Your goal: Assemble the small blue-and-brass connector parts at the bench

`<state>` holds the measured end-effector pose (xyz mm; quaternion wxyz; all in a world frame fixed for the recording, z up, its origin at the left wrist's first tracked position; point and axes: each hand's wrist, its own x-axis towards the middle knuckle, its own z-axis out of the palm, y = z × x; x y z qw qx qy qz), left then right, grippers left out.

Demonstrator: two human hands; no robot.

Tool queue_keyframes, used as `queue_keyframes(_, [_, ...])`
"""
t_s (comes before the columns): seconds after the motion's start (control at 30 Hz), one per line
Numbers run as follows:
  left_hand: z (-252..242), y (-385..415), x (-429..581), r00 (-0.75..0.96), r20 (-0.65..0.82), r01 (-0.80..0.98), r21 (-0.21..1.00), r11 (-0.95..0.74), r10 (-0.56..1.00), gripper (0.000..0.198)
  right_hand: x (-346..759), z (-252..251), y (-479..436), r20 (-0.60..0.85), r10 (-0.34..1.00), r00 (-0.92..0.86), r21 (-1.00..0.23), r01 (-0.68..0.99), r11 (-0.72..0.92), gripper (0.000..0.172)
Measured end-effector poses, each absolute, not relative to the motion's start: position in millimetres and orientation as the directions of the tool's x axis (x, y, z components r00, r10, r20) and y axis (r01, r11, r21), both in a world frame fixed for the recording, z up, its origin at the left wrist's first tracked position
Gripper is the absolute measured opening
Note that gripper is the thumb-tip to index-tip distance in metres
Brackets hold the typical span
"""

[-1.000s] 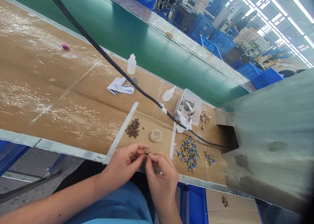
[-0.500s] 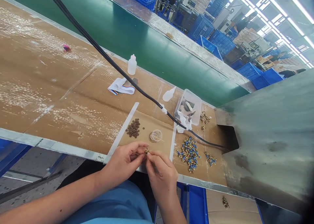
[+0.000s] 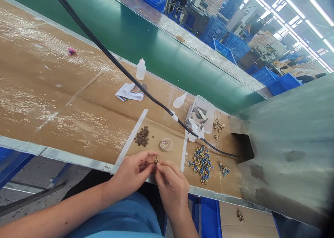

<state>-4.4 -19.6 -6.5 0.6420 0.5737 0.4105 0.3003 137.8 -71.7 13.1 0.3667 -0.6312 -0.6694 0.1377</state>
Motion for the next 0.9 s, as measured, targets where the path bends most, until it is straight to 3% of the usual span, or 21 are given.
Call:
queue_keyframes(0.2, [-5.6, -19.7, -4.0, 0.495, -0.191, -0.002, 0.975, 0.221, 0.848, 0.03, 136.3, 14.3, -73.0, 0.346, 0.93, 0.12, -0.66, 0.736, 0.151, 0.017])
queue_keyframes(0.43, [-5.2, -19.7, -4.9, 0.479, -0.196, 0.017, 0.977, 0.214, 0.855, 0.031, 133.9, 9.7, -73.9, 0.379, 0.901, 0.213, -0.676, 0.729, 0.112, 0.015])
queue_keyframes(0.9, [-3.1, -20.3, -8.1, 0.525, -0.121, 0.054, 0.993, 0.11, 0.842, 0.035, 133.9, 7.4, -79.0, 0.389, 0.903, 0.181, -0.677, 0.721, 0.147, 0.015])
